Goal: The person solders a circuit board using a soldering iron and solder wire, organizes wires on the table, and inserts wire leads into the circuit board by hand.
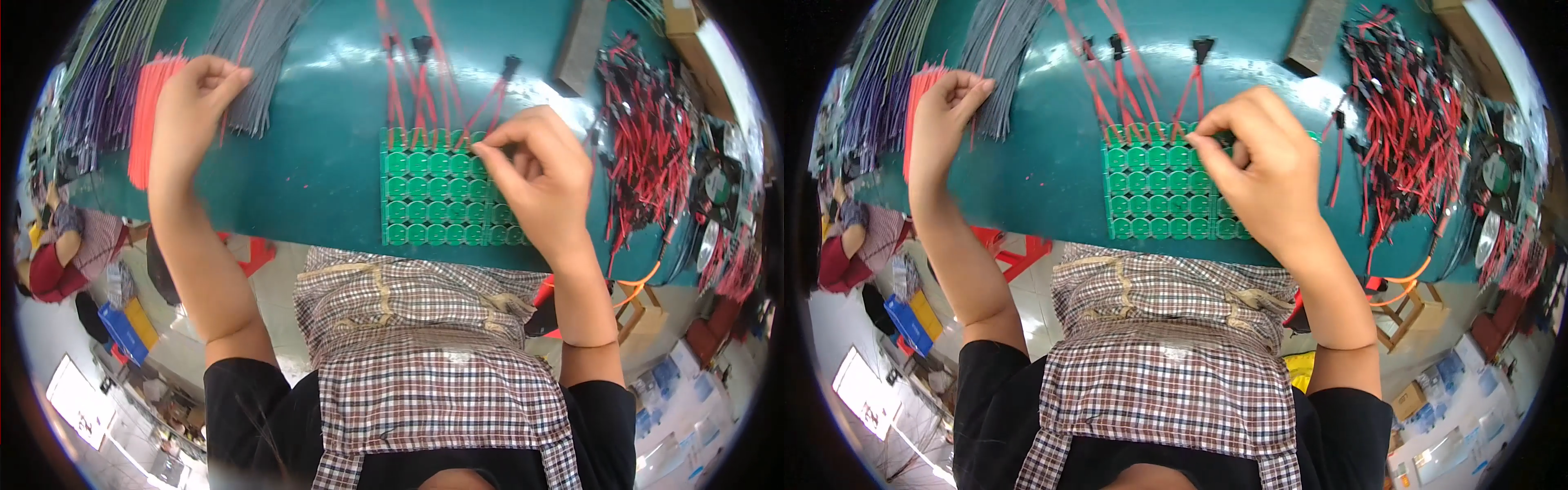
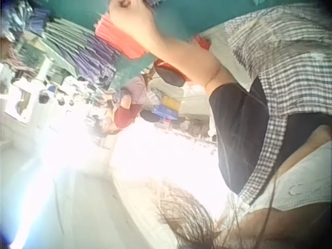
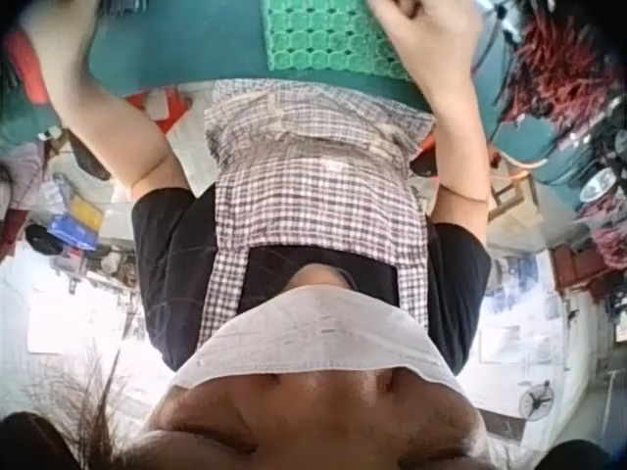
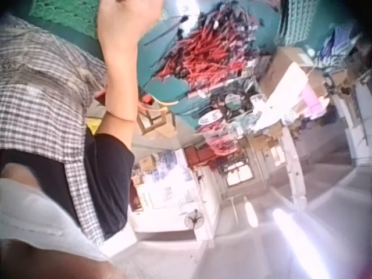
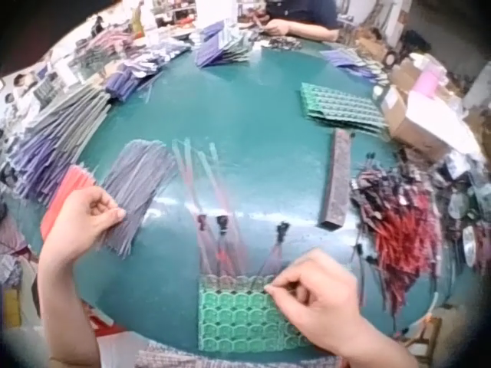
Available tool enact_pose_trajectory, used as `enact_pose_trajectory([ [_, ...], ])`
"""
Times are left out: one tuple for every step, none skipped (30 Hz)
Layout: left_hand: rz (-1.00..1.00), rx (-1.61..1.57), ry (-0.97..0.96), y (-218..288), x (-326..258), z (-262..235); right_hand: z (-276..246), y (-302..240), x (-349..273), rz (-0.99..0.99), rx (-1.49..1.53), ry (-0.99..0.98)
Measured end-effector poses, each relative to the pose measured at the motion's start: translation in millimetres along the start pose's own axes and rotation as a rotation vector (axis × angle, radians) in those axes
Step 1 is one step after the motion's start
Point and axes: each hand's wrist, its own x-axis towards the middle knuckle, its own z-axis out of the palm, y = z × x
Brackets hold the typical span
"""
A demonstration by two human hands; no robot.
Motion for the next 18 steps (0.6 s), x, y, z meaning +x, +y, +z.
enact_pose_trajectory([
  [0.045,-0.031,0.015,-3.9,-1.6,0.7,-0.3,-0.6,-1.2,0.004,-0.013,-0.043],
  [0.062,-0.045,0.0,-4.6,0.0,0.6,-2.4,-2.5,-2.1,0.014,-0.033,-0.029],
  [0.027,0.007,-0.012,-4.1,1.8,-0.1,-5.1,-5.3,-3.1,0.012,-0.042,-0.036],
  [-0.014,0.066,-0.019,-2.8,1.7,-0.5,-7.3,-7.4,-4.0,0.008,-0.043,-0.048],
  [-0.027,0.071,-0.026,0.4,1.6,1.3,-13.7,-10.5,-4.8,0.035,-0.067,-0.048],
  [-0.019,0.065,-0.033,-1.0,2.7,4.7,-21.6,-8.4,-5.3,0.04,-0.076,-0.042],
  [0.009,0.092,-0.001,-4.1,2.8,5.4,-33.0,-5.8,-6.5,0.062,-0.181,0.021],
  [0.036,0.119,0.03,-6.0,2.9,6.5,-44.4,-1.9,-8.3,0.085,-0.285,0.083],
  [0.038,0.116,0.026,-5.1,1.6,5.4,-56.4,2.7,-10.6,0.088,-0.29,0.084],
  [0.005,0.119,0.096,2.3,-9.9,-9.4,-68.6,5.8,-11.3,0.269,-0.36,0.116],
  [-0.012,0.098,0.148,4.7,-13.5,-11.9,-76.0,9.2,-12.6,0.463,-0.459,0.156],
  [-0.015,0.098,0.147,10.2,-21.4,-12.6,-79.5,7.1,-11.9,0.581,-0.52,0.116],
  [-0.052,-0.035,0.204,22.6,-31.5,-8.1,-80.1,11.1,-14.3,0.593,-0.482,0.073],
  [-0.081,-0.169,0.255,35.7,-37.7,-0.3,-81.7,16.3,-17.8,0.611,-0.445,0.04],
  [-0.07,-0.239,0.285,44.7,-41.6,7.3,-82.7,19.3,-19.8,0.618,-0.448,0.049],
  [-0.07,-0.23,0.286,54.1,-50.8,11.1,-82.4,20.8,-20.0,0.607,-0.45,0.031],
  [-0.045,-0.291,0.279,58.8,-60.3,18.1,-80.6,22.3,-19.6,0.592,-0.455,0.013],
  [-0.019,-0.352,0.271,60.9,-68.6,25.2,-79.0,22.6,-19.5,0.592,-0.451,0.011],
])
